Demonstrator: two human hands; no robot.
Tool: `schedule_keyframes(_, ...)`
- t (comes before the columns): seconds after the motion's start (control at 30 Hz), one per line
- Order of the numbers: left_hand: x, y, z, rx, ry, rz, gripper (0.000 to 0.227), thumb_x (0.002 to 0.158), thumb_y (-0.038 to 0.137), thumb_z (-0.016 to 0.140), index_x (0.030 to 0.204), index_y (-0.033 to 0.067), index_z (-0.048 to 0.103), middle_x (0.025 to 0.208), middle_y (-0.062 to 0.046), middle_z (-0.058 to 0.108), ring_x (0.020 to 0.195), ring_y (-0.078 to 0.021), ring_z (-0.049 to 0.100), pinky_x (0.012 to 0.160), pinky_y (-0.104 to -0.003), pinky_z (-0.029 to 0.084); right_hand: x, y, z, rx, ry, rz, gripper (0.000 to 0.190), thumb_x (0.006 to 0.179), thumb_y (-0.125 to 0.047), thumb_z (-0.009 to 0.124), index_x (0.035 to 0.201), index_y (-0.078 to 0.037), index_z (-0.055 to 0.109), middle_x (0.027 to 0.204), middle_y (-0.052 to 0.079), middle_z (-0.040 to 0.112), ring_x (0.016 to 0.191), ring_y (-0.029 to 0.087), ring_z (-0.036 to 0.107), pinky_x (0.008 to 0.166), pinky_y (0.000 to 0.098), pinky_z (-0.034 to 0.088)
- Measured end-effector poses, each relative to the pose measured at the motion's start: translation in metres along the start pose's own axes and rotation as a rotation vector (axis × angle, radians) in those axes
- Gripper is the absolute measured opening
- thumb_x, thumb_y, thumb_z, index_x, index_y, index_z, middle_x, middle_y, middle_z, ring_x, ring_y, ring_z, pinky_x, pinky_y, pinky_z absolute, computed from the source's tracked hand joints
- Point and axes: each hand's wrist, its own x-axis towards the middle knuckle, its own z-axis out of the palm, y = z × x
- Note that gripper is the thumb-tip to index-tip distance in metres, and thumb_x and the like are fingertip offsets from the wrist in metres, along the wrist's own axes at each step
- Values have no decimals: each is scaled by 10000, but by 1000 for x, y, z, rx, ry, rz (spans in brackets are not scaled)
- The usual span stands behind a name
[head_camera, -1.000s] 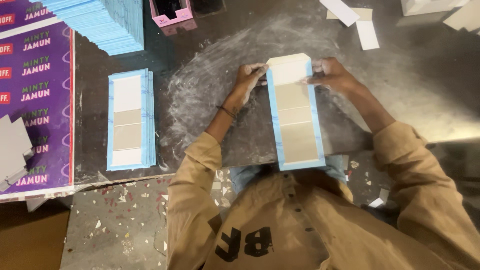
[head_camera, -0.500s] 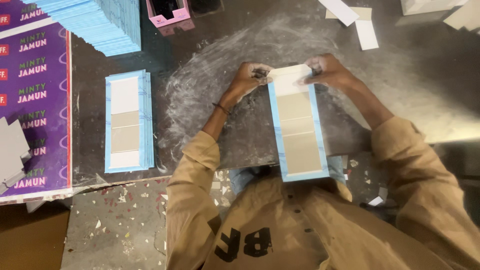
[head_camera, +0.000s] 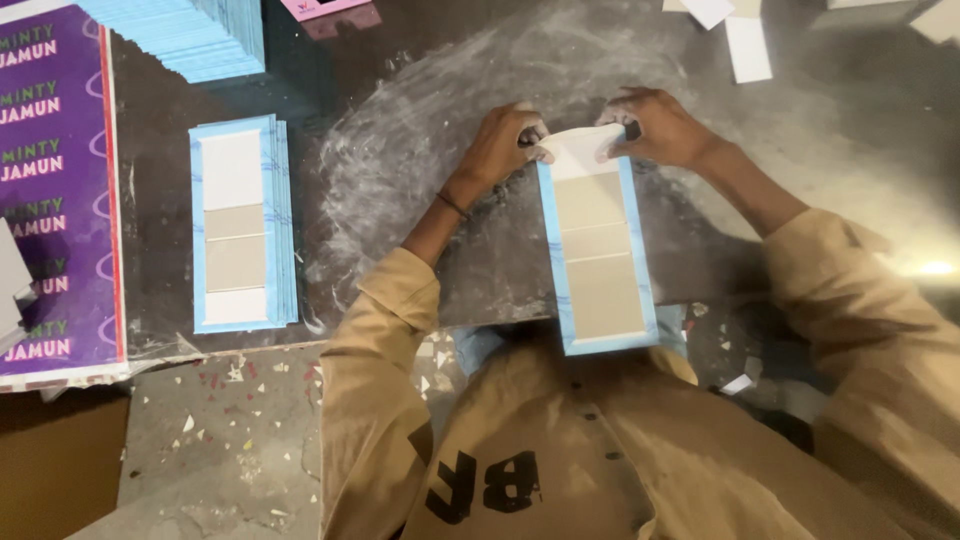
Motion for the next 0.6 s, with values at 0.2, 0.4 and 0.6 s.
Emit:
schedule_keyframes(0.2,-20,-8,11,409,98,281,100,948,225,738,982,143,783,1161,-60,678,1176,-267,605,1091,-408,471,-37,4,19,-487,32,-240,332,1019,-312,578,1278,-124,664,1556,31,545,1387,218,526,1204,395,424)
schedule_keyframes(0.4,-47,3,24,853,64,368,366,1055,345,627,1212,22,693,1275,-106,599,1209,-288,546,1039,-423,471,-65,6,28,-632,31,-124,570,1051,-398,457,1515,-71,511,1609,94,450,1482,243,416,1197,427,351)
schedule_keyframes(0.6,-44,14,27,939,109,470,438,929,210,647,1346,79,662,1308,-74,600,1201,-237,519,1073,-377,479,-45,-44,54,-534,113,-84,596,1037,-384,505,1493,-1,494,1569,213,483,1368,355,513,1141,464,392)
